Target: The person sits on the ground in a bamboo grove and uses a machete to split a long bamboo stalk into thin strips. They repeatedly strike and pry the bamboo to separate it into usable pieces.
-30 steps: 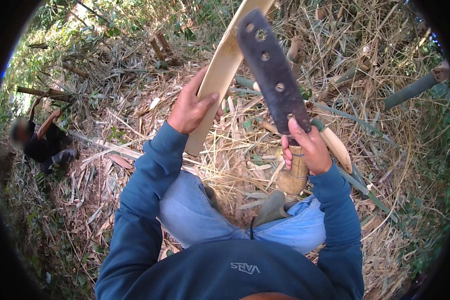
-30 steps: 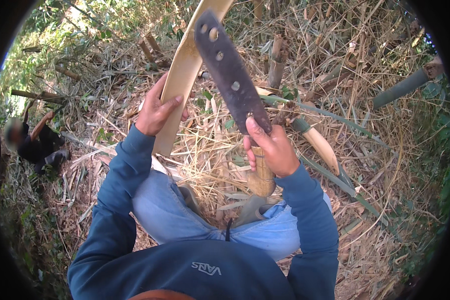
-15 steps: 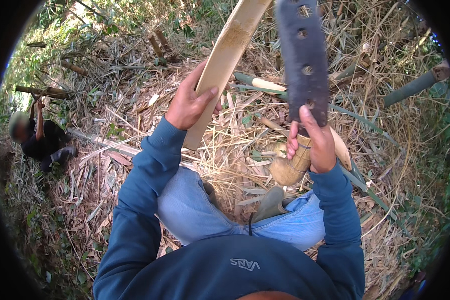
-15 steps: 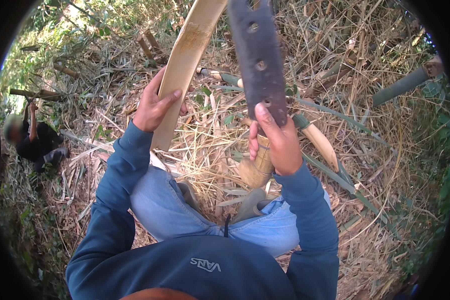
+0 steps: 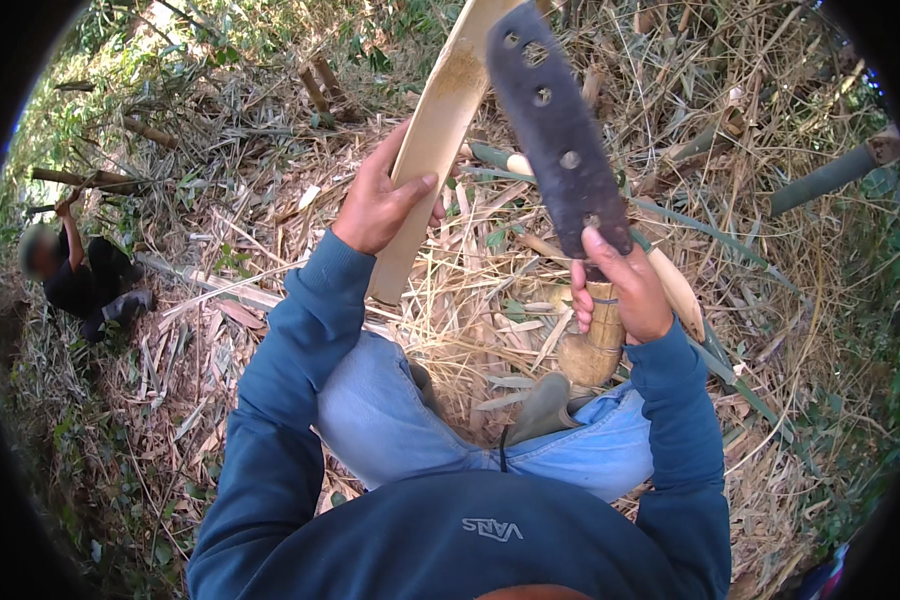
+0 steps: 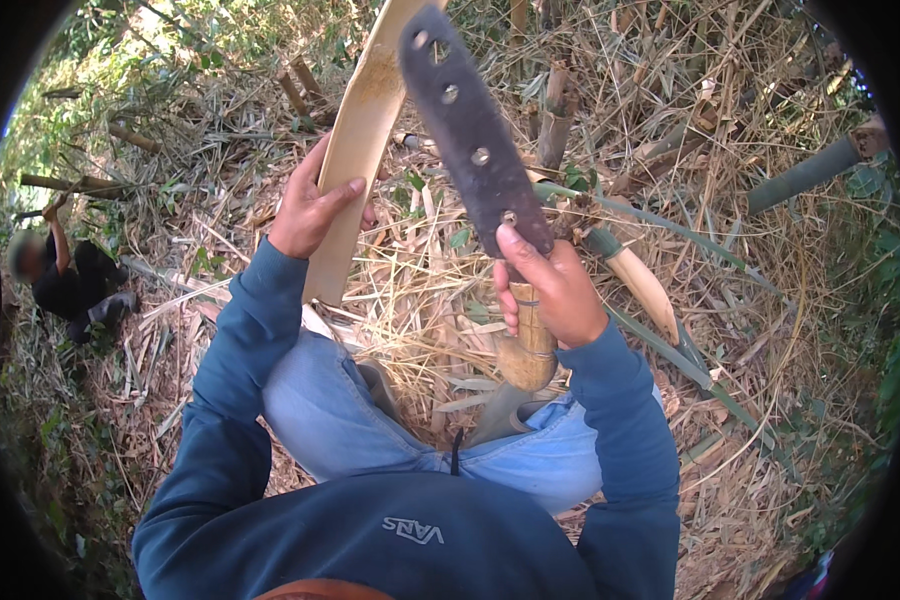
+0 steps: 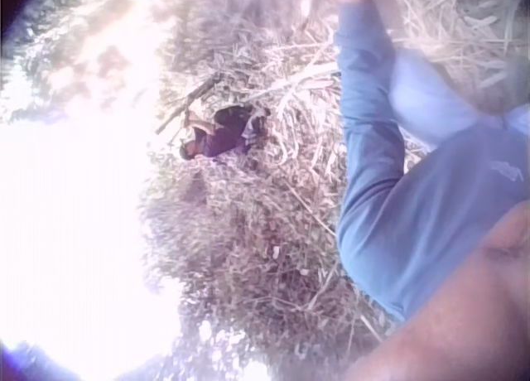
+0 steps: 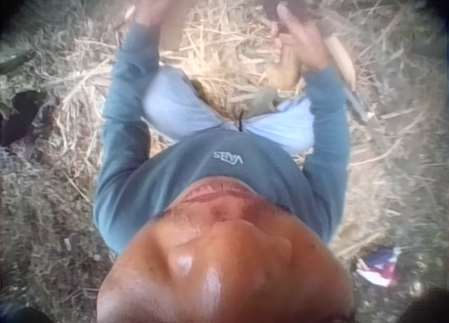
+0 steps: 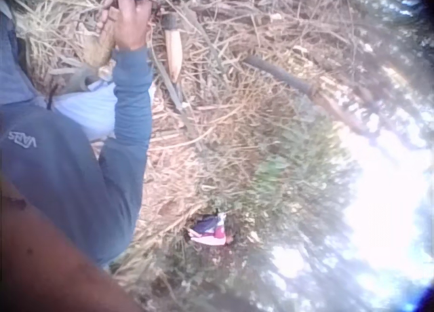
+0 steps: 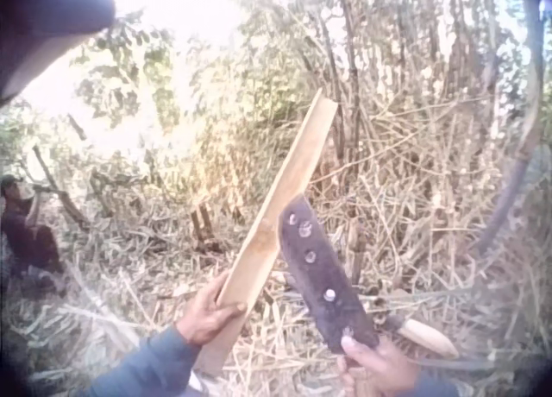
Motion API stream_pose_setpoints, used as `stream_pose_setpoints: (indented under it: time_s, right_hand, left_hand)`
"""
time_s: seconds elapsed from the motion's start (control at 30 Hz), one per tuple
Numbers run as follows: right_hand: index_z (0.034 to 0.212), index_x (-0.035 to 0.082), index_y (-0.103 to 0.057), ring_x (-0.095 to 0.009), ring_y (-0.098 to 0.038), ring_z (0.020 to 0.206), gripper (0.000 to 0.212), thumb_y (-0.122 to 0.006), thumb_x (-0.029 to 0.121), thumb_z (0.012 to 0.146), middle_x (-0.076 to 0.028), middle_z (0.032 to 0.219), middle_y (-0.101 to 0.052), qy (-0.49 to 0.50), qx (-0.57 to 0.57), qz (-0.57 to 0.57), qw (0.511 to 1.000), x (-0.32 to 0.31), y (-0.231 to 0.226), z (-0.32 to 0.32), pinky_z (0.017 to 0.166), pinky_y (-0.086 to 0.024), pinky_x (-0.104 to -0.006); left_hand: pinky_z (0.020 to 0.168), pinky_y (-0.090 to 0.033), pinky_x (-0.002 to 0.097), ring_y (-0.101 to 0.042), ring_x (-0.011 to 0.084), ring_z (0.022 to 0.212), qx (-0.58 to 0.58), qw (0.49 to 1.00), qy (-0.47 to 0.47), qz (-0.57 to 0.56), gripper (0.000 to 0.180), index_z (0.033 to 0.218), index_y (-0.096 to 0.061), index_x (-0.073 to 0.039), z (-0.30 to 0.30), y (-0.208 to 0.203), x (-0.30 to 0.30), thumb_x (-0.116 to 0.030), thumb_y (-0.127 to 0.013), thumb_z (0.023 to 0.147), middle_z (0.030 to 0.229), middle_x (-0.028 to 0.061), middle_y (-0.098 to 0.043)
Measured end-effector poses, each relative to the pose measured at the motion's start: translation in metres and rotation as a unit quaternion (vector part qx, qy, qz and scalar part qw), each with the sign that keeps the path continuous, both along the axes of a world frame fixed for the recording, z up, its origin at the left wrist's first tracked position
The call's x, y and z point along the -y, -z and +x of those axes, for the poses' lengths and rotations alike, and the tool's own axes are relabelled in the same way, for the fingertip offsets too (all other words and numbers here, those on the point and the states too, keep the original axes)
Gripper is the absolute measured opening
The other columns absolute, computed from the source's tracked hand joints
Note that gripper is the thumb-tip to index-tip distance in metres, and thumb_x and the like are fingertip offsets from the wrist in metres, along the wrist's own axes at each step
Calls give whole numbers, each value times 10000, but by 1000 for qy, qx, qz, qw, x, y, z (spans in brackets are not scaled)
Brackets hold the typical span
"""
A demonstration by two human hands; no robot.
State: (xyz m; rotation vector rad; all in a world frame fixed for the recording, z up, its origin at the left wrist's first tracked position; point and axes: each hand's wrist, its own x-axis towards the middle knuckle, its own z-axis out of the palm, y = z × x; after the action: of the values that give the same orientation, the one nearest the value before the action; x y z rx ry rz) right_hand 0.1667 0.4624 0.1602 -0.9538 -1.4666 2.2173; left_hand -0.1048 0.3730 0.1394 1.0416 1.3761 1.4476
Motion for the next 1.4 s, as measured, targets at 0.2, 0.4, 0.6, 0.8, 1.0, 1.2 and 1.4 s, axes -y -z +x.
stream_pose_setpoints:
  time_s: [0.2, 0.4, 0.6, 0.8, 1.0, 1.2, 1.4]
  right_hand:
    - [757, 35, -503, -161, -503, 445, 415, -459, 384, 977, -65, 543, -476, 80, -74, -64, 992, -4, -5, 2, 437, -455, -297]
    - [767, 33, -541, -137, -519, 478, 329, -551, 313, 939, -47, 576, -511, 55, -32, 45, 997, -7, 5, 0, 464, -454, -272]
    - [797, 53, -506, -130, -475, 518, 301, -496, 297, 972, -46, 619, -472, 154, -98, 32, 983, -14, -8, 7, 483, -437, -270]
    - [788, 76, -470, -127, -463, 502, 293, -521, 310, 957, -37, 613, -447, 135, -82, 18, 987, 0, 0, -20, 461, -442, -268]
    - [879, 53, -532, -183, -647, 664, 302, -606, 344, 912, -154, 812, -645, 9, -29, -47, 998, -2, 22, -36, 547, -533, -284]
    - [1223, -87, -452, -312, -609, 1061, 611, -664, 370, 878, -252, 1163, -591, 35, 2, 3, 999, 15, 42, -65, 875, -515, -379]
    - [1134, -37, -522, -267, -607, 1037, 580, -695, 434, 843, -177, 1131, -597, 128, -33, -23, 991, 1, 46, -85, 869, -511, -342]
  left_hand:
    - [581, -567, 307, -643, 195, 657, 49, 998, 28, 17, 666, 1461, -241, -54, 7, -2, -8, -18, -577, 887, 1011, 164, -608]
    - [550, -570, 315, -636, 176, 641, 65, 997, 29, -7, 607, 1448, -262, -94, 3, 0, -1, -195, -570, 934, 991, 157, -624]
    - [608, -583, 319, -644, 184, 649, -87, 994, 5, -67, 568, 1383, -356, -34, 5, 3, -7, -435, -422, 985, 1065, 183, -542]
    - [910, -464, 368, -600, 276, 1018, -193, 978, -65, 48, 439, 1294, -455, 20, 9, 11, 7, -314, -375, 1020, 1113, 186, -608]
    - [820, -468, 344, -617, 236, 916, -218, 929, -270, 132, 376, 1234, -464, 35, 16, -3, 1, -261, -381, 1017, 981, 214, -621]
    - [843, -472, 306, -607, 201, 914, -139, 880, -383, 243, 392, 1302, -381, -3, 7, -8, 0, -184, -506, 978, 1060, 119, -606]
    - [841, -505, 311, -616, 173, 955, -23, 902, -360, 237, 370, 1204, -434, 14, 1, -13, 8, -143, -611, 920, 1057, 100, -610]
